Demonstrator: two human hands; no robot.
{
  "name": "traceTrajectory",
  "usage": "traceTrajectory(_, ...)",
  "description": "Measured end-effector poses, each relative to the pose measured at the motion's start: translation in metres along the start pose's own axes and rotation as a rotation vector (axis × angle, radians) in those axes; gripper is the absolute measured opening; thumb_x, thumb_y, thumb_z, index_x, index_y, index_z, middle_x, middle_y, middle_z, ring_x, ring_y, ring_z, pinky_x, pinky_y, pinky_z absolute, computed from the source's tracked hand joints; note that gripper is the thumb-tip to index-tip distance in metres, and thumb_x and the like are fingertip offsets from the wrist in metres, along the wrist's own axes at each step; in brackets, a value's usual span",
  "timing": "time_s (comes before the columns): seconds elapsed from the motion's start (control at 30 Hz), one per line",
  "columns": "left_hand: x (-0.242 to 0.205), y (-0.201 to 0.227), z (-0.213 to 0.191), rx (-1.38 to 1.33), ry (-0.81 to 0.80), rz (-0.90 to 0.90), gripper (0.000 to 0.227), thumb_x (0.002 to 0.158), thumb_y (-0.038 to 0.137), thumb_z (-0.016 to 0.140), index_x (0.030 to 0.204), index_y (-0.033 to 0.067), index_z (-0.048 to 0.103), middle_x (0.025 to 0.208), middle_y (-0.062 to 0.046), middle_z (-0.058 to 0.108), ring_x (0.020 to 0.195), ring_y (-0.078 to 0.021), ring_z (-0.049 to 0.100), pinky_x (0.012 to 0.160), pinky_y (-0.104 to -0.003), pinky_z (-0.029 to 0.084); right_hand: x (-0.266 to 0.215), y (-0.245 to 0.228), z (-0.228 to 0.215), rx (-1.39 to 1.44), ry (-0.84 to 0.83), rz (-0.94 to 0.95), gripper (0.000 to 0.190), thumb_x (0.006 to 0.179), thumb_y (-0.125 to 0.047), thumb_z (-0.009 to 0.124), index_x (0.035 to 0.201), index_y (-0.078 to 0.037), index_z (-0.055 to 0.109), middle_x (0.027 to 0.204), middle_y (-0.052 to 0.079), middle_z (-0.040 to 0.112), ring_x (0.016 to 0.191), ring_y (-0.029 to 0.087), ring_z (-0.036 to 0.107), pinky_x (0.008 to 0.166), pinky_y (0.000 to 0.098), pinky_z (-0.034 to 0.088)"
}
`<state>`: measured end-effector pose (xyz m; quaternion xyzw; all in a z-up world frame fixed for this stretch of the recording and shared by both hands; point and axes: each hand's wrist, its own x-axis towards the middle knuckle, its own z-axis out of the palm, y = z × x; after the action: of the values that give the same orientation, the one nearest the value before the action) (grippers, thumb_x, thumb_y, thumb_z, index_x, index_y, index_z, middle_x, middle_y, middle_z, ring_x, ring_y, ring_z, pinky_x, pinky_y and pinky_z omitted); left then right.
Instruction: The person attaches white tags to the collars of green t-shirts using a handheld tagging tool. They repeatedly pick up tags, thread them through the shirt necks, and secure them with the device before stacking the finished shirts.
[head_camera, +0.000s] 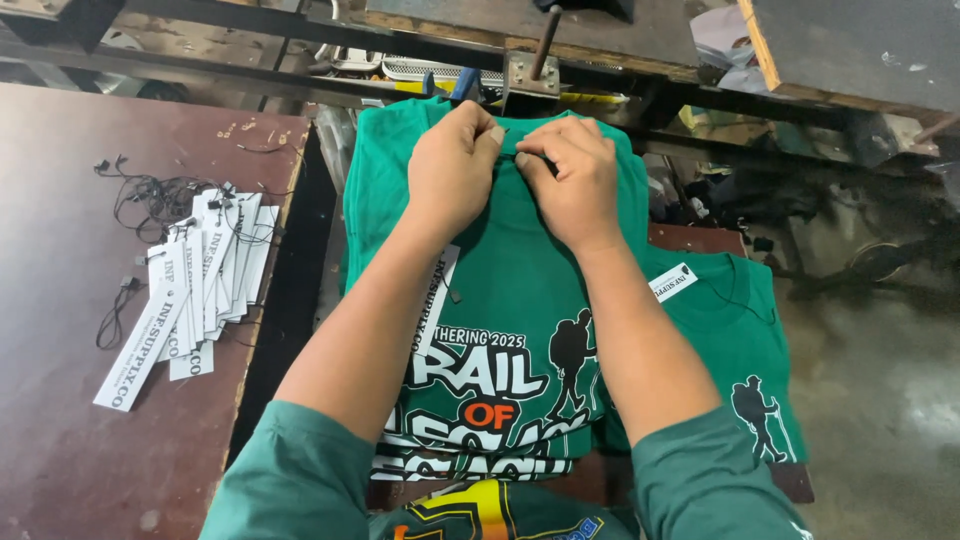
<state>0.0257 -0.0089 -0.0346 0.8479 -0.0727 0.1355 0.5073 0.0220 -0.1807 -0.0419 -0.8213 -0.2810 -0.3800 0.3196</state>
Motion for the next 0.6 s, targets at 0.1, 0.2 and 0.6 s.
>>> traceTrajectory(0.1, 0.006, -0.007, 0.004, 0.033, -0.014, 0.004, 0.01, 0.097, 0.025, 0.061, 0.094, 0.0177, 0.065, 0.078, -0.008, 0.067, 0.087, -0.0348, 0.07, 0.074, -0.047, 0.054, 0.0, 0.005, 0.001, 0.022, -0.01, -0.001, 0.01, 0.09, -0.006, 0.078, 0.091, -0.015, 0.075, 0.089, 0.0, 0.067, 0.093, 0.027, 0.065, 0.083, 0.039, 0.046)
traceTrajectory(0.2, 0.013, -0.01, 0.009, 0.118, -0.028, 0.022, 0.01, 0.096, 0.024, 0.062, 0.09, 0.0169, 0.066, 0.076, -0.008, 0.066, 0.086, -0.0361, 0.07, 0.073, -0.048, 0.055, 0.002, 0.009, 0.004, 0.043, 0.002, -0.034, 0.009, 0.092, -0.003, 0.076, 0.09, -0.012, 0.072, 0.085, 0.006, 0.064, 0.087, 0.033, 0.064, 0.079, 0.0416, 0.05)
traceTrajectory(0.6, 0.019, -0.022, 0.022, 0.245, -0.031, 0.162, 0.012, 0.096, 0.023, 0.059, 0.086, 0.0159, 0.062, 0.087, -0.003, 0.068, 0.077, -0.0302, 0.062, 0.055, -0.048, 0.043, 0.006, -0.006, -0.004, 0.032, -0.09, -0.065, 0.012, 0.093, 0.002, 0.069, 0.085, -0.003, 0.061, 0.087, 0.009, 0.061, 0.081, 0.027, 0.054, 0.075, 0.0389, 0.042)
